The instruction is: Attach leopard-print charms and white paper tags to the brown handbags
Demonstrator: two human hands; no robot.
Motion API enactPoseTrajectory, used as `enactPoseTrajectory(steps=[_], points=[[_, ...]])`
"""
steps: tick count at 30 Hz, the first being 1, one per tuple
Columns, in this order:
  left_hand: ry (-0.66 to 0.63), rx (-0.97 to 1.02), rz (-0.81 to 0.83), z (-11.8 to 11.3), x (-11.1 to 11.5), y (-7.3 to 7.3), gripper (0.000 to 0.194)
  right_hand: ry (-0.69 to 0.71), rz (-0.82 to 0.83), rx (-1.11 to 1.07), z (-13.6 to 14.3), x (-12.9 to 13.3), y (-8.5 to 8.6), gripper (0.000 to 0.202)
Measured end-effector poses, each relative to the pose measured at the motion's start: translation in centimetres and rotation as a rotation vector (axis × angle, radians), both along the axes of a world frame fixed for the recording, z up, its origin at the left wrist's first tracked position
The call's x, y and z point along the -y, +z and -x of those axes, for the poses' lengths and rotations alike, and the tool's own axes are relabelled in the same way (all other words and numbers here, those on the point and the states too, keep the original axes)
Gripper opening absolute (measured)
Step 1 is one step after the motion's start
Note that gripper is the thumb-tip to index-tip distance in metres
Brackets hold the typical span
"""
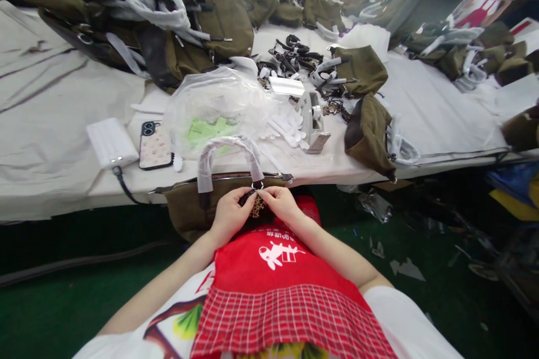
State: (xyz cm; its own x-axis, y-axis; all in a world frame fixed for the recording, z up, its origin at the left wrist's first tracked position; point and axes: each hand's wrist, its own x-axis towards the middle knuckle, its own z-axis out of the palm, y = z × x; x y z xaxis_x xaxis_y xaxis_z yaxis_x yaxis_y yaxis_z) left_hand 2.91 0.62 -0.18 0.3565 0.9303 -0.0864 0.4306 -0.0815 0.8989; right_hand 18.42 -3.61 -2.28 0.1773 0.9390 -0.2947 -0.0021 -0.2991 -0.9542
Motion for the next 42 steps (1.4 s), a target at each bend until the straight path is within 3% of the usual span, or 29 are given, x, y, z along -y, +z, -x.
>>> enactPoseTrajectory(steps=[6,12,17,22,26,35,42], points=[[-0.089,-0.1,-0.157,0.5,0.0,0.7,0.029,-0.046,-0.055,-0.03,-0.1,0.1,0.6,0.029],[0.043,-0.117,-0.387,0.7,-0.8,2.3,0.019,-0.033,0.01,-0.115,-0.5,-0.2,0.9,0.033],[-0.118,-0.133,-0.178,-0.1,-1.5,2.2,0.029,0.029,-0.041,0.011,-0.7,-0.2,0.8,0.029],[-0.04,-0.085,0.129,-0.8,-2.4,1.6,0.023,0.093,-0.138,0.315,-0.9,0.1,0.8,0.026],[-0.033,-0.014,0.272,-0.8,-2.9,1.2,0.017,0.145,-0.219,0.581,-1.3,0.2,0.9,0.022],[0.011,-0.1,-0.05,-0.9,-1.0,0.9,0.028,0.17,-0.275,0.685,-1.2,0.1,1.3,0.023],[0.054,-0.059,0.097,-0.9,-1.5,0.8,0.027,0.18,-0.285,0.704,-1.2,0.2,1.2,0.021]])
